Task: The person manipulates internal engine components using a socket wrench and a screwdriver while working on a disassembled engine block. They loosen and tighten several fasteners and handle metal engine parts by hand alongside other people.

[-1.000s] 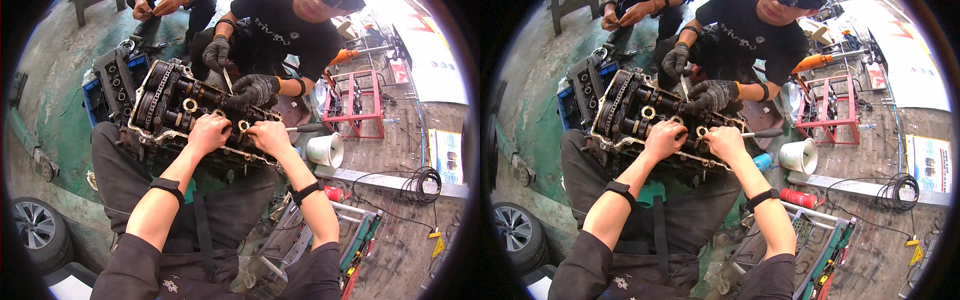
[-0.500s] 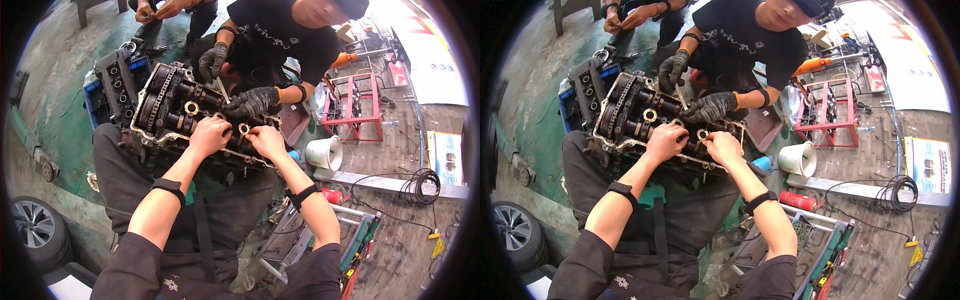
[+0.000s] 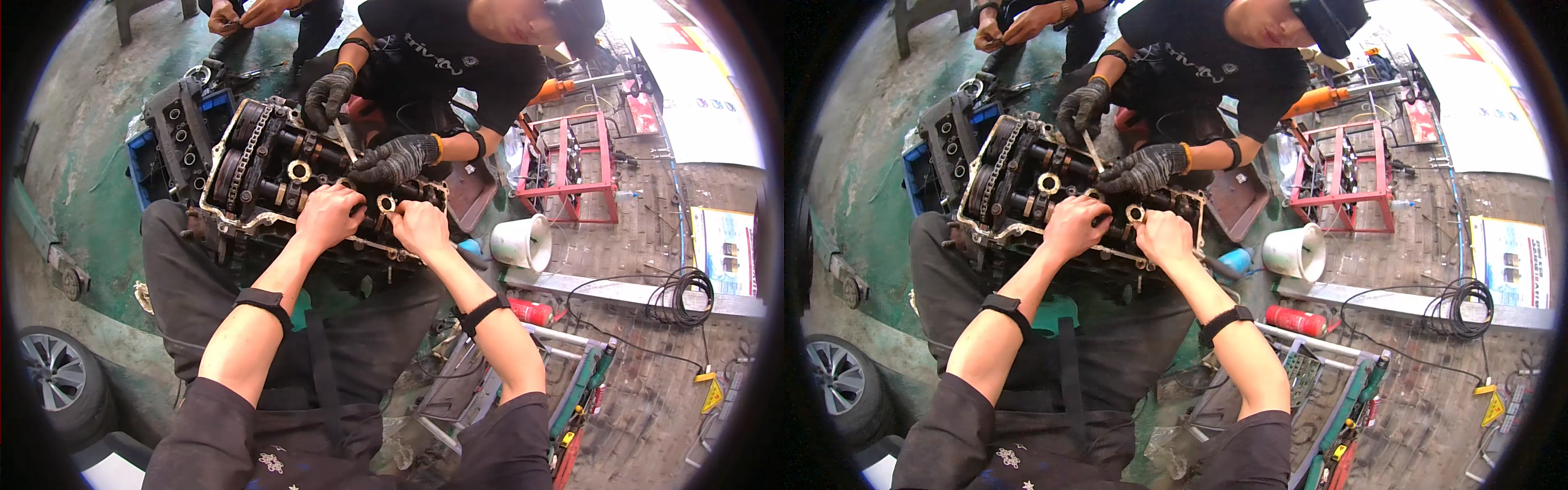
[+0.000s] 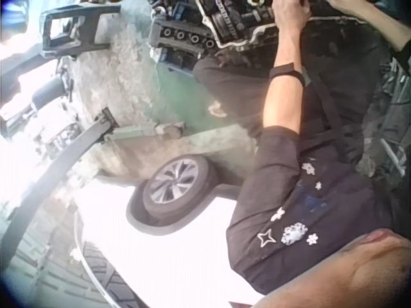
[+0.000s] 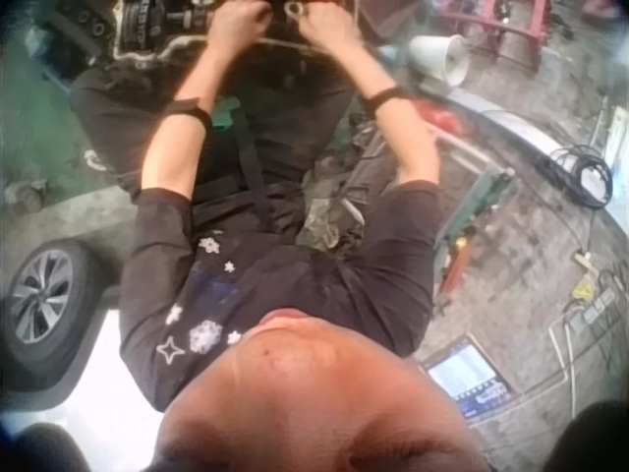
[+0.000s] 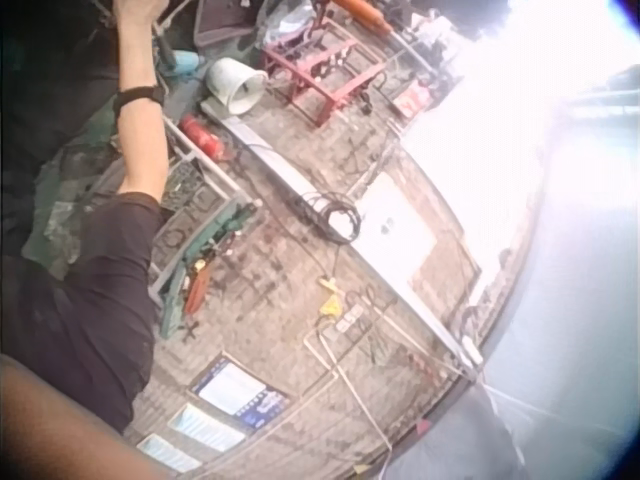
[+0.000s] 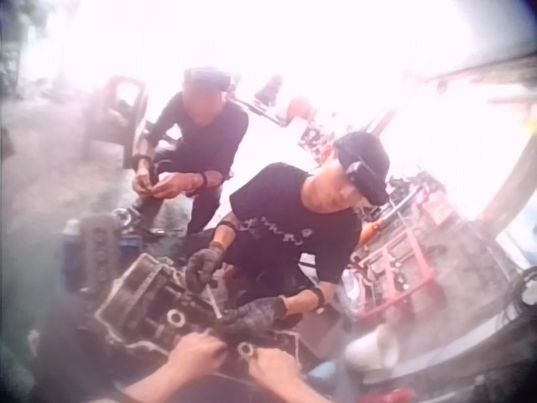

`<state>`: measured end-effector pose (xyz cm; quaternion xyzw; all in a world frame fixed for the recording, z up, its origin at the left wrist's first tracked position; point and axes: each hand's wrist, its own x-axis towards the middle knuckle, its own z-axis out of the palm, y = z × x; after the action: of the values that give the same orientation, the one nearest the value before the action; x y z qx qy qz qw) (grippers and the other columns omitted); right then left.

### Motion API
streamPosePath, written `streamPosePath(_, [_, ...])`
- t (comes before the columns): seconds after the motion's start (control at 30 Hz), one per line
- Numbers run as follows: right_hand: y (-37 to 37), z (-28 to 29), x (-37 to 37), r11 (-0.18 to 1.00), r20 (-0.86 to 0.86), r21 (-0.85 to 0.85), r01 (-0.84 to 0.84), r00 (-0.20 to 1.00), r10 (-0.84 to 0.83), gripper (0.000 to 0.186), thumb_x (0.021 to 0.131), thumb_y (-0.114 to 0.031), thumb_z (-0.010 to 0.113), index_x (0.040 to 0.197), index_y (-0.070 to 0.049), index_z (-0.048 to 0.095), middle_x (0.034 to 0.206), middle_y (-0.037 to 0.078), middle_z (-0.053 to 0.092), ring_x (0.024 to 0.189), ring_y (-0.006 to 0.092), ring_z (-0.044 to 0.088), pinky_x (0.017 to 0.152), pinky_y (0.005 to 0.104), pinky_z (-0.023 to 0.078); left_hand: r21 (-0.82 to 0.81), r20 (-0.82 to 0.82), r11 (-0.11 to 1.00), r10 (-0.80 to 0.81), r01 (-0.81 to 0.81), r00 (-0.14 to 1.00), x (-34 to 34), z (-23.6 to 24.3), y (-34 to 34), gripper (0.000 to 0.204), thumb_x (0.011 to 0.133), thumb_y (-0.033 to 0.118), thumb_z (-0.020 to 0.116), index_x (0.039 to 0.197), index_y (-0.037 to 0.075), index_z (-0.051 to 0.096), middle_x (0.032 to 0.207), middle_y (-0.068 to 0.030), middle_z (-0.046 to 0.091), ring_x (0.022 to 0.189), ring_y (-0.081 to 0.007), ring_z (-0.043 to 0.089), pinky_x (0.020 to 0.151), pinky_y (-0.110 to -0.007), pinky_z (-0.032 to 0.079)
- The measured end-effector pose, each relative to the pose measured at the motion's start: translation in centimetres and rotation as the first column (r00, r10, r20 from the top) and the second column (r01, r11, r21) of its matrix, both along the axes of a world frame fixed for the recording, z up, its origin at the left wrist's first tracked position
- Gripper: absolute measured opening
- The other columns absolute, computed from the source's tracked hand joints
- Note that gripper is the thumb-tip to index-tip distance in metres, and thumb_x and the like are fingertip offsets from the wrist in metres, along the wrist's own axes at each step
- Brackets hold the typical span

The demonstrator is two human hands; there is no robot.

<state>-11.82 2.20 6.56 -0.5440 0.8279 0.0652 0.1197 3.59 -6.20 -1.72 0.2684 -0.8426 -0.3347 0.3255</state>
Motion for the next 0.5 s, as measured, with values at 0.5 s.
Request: streamPosePath(0.5, [0.5, 1.1, -2.0, 0.909, -0.036, -0.144, -0.391, 0.92, 0.39, 0.012, 0.078, -0.024, 0.066, 0.083, -0.015, 0.072, 0.076, 0.006, 0.066, 0.067, 0.0279, 0.065, 0.06, 0.0403, 0.051, 0.002, -0.021, 1.0, -0.006, 0.006, 1.0, 0.0, 0.2, 0.1, 0.013, 0.076, 0.018, 0.068, 0.083, 0.007, 0.068, 0.08, -0.0075, 0.067, 0.082, -0.0252, 0.063, 0.076, -0.037, 0.048])
